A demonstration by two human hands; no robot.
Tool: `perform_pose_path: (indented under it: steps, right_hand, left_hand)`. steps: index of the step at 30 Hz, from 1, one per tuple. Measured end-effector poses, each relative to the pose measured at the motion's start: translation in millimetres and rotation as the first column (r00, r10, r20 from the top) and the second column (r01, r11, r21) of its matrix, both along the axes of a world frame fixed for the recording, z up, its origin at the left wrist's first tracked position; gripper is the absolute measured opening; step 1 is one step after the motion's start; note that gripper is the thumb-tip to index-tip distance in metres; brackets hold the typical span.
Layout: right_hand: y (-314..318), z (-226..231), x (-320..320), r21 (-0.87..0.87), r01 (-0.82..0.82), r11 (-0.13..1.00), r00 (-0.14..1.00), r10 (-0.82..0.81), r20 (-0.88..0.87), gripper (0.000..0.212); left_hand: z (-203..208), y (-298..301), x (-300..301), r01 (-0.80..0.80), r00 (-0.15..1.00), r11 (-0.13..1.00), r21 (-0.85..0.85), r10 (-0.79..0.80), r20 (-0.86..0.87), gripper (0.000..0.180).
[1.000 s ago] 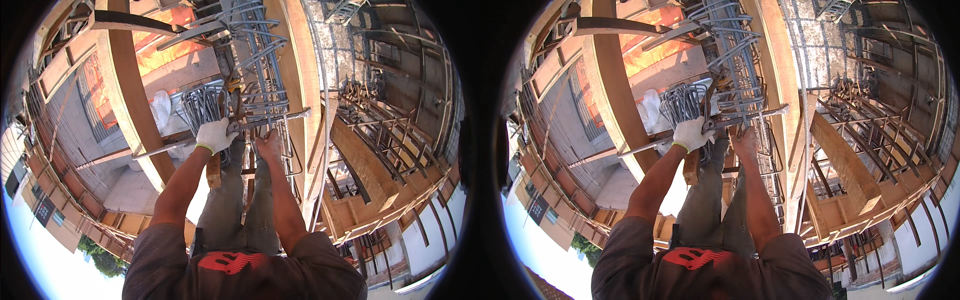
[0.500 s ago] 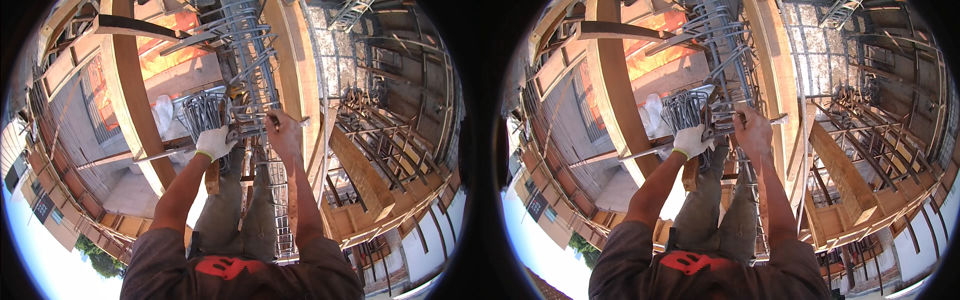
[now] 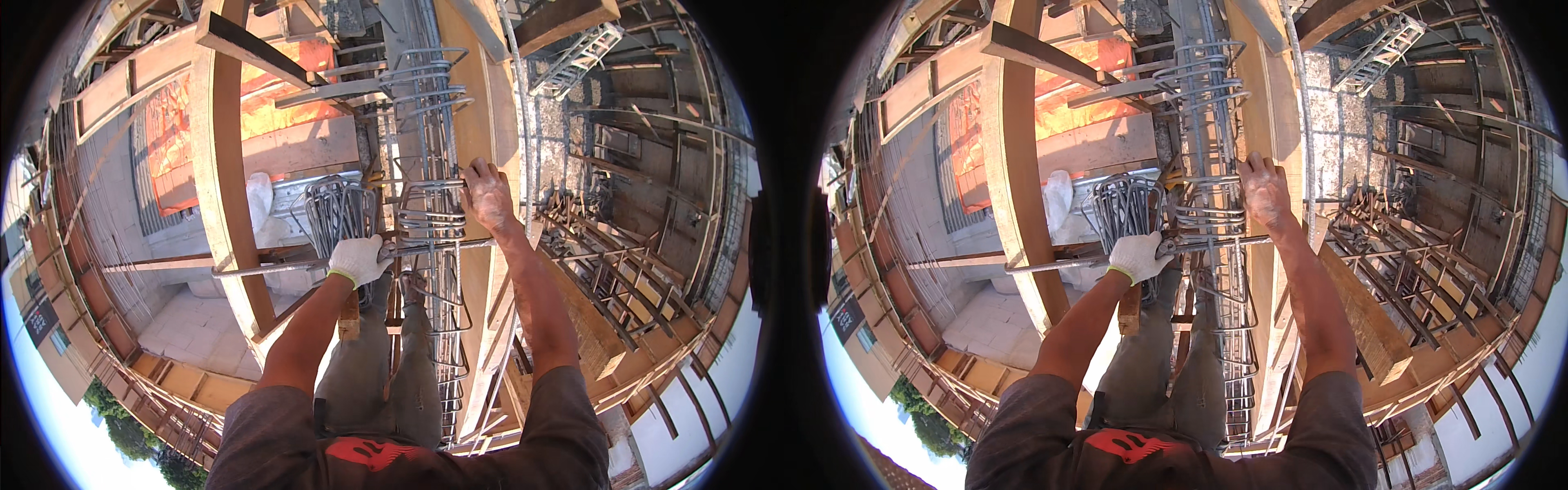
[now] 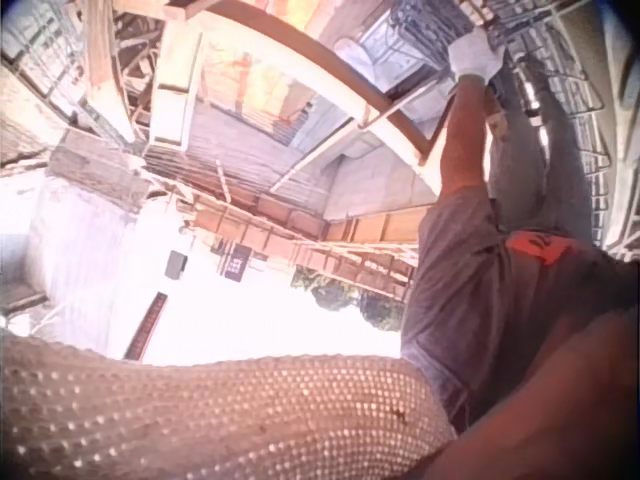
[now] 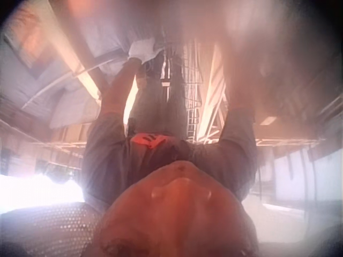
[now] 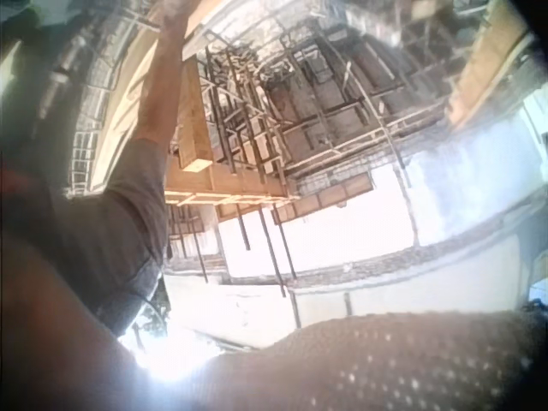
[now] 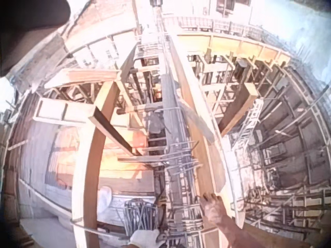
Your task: The person binds steel rebar together using wire and a hook tool while standing on a wooden beam, twisting the wire to secure the structural frame.
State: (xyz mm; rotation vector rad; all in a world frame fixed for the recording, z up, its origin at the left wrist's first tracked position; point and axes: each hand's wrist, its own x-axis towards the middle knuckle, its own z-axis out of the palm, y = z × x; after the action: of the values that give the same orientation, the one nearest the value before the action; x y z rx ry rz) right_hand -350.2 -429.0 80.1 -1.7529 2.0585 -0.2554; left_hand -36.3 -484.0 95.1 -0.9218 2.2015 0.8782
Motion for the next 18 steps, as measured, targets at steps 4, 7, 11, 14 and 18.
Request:
perform_pose_path:
  steps: [4, 7, 11, 14, 18]
  right_hand:
    - [-69.4, 10.6, -15.8, 0.176, 0.007, 0.984, 0.998, 0.003, -0.058, 0.03]
    - [-126.0, 41.1, -31.0, 0.564, -0.044, 0.825, 0.993, -0.027, 0.117, 0.069]
    - [-154.1, 25.0, -29.9, 0.24, 0.416, 0.877, 0.889, -0.447, 0.095, 0.125]
    - [-171.8, -8.3, -6.5, 0.311, 0.533, 0.787, 0.813, -0.578, 0.069, 0.13]
    - [-169.2, -5.2, 1.9, 0.424, 0.565, 0.708, 0.722, -0.673, 0.16, 0.127]
  left_hand:
    - [2.3, -1.8, -1.6, 0.021, 0.999, 1.0, 0.009, -0.02, -0.033, 0.046]
    - [3.7, -1.7, 2.8, -0.024, 0.999, 0.999, 0.037, 0.025, -0.026, 0.046]
    - [6.6, -9.6, 2.1, -0.011, 0.998, 0.994, 0.11, 0.018, -0.064, 0.044]
    - [11.2, -19.1, 3.4, -0.06, 0.994, 0.987, 0.15, 0.073, -0.083, 0.042]
    - [59.6, -81.7, 6.6, -0.501, 0.861, 0.862, -0.08, 0.488, -0.143, 0.039]
